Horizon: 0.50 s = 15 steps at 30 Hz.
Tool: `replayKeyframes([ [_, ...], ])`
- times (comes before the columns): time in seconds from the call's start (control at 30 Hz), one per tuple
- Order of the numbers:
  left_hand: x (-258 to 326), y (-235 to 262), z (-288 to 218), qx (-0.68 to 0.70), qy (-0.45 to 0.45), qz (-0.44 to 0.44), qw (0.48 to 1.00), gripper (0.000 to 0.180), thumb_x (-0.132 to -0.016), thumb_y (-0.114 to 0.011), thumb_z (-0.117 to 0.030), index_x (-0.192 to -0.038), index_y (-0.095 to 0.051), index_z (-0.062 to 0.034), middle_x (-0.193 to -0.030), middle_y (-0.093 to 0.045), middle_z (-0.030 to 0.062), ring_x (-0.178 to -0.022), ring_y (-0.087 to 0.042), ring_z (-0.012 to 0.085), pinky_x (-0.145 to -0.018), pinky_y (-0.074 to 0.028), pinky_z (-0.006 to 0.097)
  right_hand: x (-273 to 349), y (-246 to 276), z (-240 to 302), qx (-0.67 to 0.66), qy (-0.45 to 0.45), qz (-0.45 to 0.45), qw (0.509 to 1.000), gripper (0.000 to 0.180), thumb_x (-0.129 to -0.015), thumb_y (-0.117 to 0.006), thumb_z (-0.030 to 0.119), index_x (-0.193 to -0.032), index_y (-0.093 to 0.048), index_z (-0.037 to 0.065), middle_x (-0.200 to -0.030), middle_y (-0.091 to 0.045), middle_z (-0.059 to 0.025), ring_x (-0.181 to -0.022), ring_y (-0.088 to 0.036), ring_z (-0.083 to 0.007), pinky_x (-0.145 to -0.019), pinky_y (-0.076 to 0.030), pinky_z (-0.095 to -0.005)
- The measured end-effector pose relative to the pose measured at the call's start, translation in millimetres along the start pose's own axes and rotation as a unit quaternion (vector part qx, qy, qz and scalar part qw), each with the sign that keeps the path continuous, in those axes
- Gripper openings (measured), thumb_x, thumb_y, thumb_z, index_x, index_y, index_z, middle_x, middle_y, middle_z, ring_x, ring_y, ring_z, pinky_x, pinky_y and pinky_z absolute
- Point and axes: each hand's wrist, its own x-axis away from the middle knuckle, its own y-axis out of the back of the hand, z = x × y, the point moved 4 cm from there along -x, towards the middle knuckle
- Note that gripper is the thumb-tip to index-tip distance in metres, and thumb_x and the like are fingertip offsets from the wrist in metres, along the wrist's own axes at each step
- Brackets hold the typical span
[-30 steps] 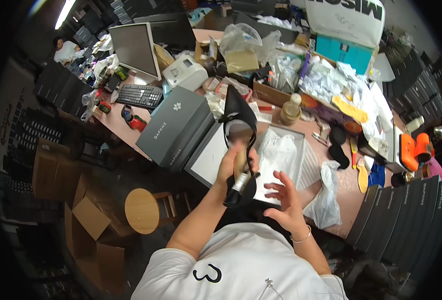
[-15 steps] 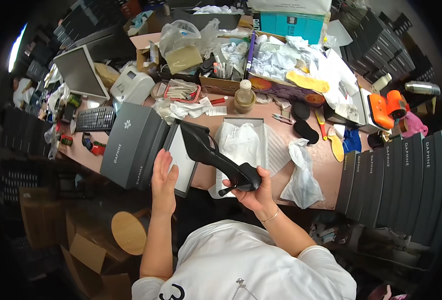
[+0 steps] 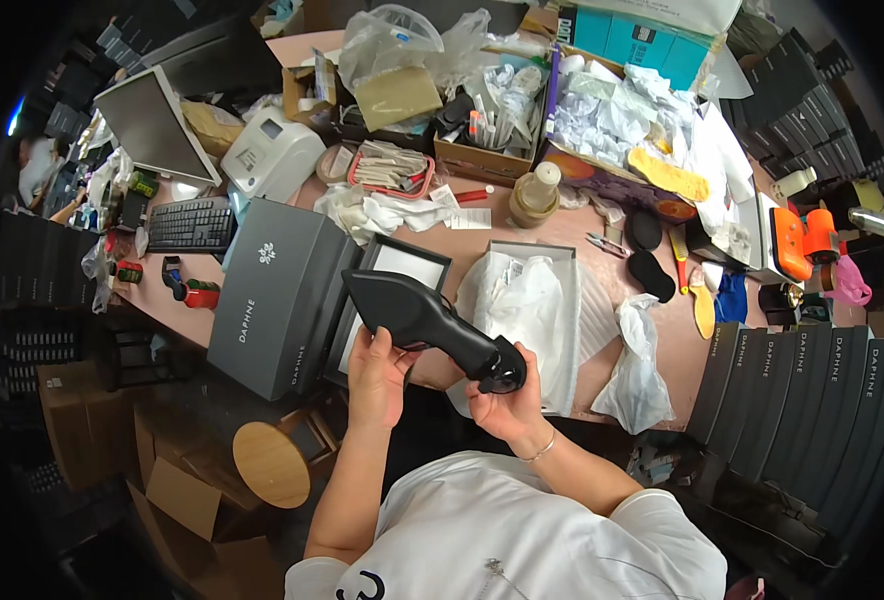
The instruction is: Inspect shoes, wrap them in tissue paper, and pack them into a shoe box.
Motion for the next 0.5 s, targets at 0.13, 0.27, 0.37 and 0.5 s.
replayKeyframes([
  [0.13, -11, 18, 10, 0.016, 0.045, -0.02, 0.999, 0.041, -0.094, -0.056, -0.038, -0.12, -0.052, -0.0073, -0.105, -0.06, 0.0047, -0.096, -0.058, 0.0165, -0.088, -0.047, 0.034, -11, -8, 1, 0.028, 0.005, 0.01, 1.0, 0.057, -0.086, -0.05, 0.054, -0.114, -0.06, 0.005, -0.108, -0.066, -0.0153, -0.083, -0.067, -0.0278, -0.067, -0.059, -0.0344],
  [0.27, -2, 17, 36, 0.014, 0.086, 0.065, 0.994, 0.057, -0.093, -0.054, -0.047, -0.129, -0.047, -0.003, -0.123, -0.055, 0.0108, -0.113, -0.054, 0.021, -0.097, -0.043, 0.04, -17, -10, -4, 0.067, 0.009, 0.021, 0.998, 0.053, -0.089, -0.046, 0.051, -0.112, -0.061, 0.006, -0.105, -0.068, -0.0139, -0.084, -0.069, -0.0274, -0.069, -0.06, -0.0373],
  [0.37, 5, -14, 52, 0.01, 0.103, 0.095, 0.99, 0.059, -0.094, -0.058, -0.036, -0.136, -0.04, 0.0012, -0.128, -0.054, 0.0138, -0.114, -0.054, 0.0213, -0.099, -0.042, 0.037, -14, -8, -9, 0.084, -0.012, 0.046, 0.995, 0.058, -0.091, -0.043, 0.054, -0.122, -0.055, 0.006, -0.109, -0.066, -0.015, -0.09, -0.067, -0.0307, -0.074, -0.058, -0.0408],
  [0.5, -7, -28, 47, 0.058, 0.029, 0.054, 0.996, 0.053, -0.092, -0.061, -0.033, -0.131, -0.041, -0.0029, -0.117, -0.06, 0.0186, -0.107, -0.058, 0.0279, -0.095, -0.046, 0.042, 12, -21, 8, 0.218, -0.054, 0.038, 0.974, 0.048, -0.097, -0.047, 0.044, -0.129, -0.05, 0.008, -0.114, -0.062, -0.0137, -0.092, -0.066, -0.0272, -0.076, -0.056, -0.0385],
])
